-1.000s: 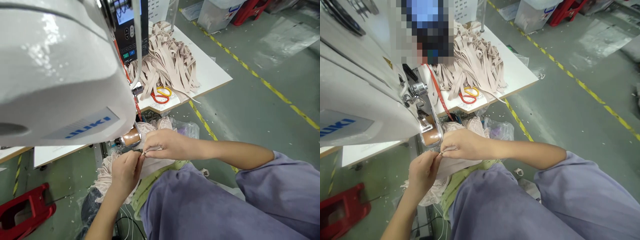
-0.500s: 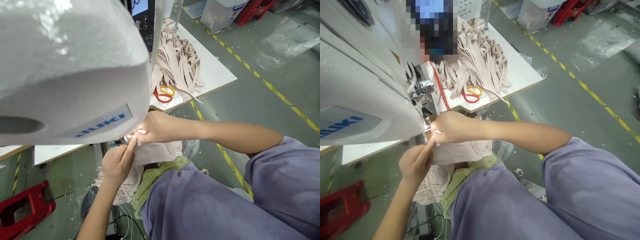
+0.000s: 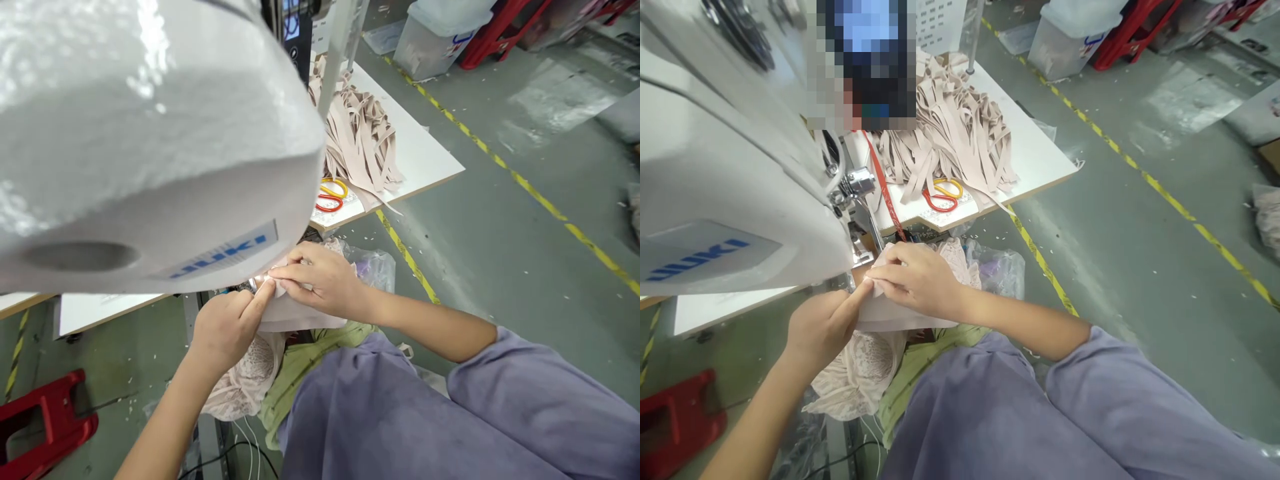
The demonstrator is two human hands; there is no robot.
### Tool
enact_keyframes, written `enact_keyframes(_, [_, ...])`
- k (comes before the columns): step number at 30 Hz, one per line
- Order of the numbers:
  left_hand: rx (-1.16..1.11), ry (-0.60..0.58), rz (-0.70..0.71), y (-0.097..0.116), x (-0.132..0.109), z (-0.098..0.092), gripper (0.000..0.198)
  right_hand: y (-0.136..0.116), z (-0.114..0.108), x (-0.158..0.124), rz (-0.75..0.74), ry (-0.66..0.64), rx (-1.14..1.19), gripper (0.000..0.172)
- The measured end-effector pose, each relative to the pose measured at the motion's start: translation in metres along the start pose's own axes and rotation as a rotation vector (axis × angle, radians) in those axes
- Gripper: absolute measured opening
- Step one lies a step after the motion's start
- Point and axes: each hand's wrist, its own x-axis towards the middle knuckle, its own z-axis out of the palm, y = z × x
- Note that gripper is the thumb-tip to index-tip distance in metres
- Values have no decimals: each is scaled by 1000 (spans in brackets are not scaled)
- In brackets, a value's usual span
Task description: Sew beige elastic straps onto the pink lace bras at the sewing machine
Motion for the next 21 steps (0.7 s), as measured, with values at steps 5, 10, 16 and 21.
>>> enact_keyframes(5, [25,-3,-105,13,7,-2,30,-1,8,-17,350,-12,386,48])
enact_keyframes(10, [52,-11,-250,37,17,-6,31,-1,-5,2,263,-46,258,34])
enact_keyframes(16, [113,4,-353,45,24,-6,26,15,-15,36,230,-186,335,27])
enact_keyframes(21, [152,15,-413,48,28,-5,30,23,-14,50,231,-232,395,33])
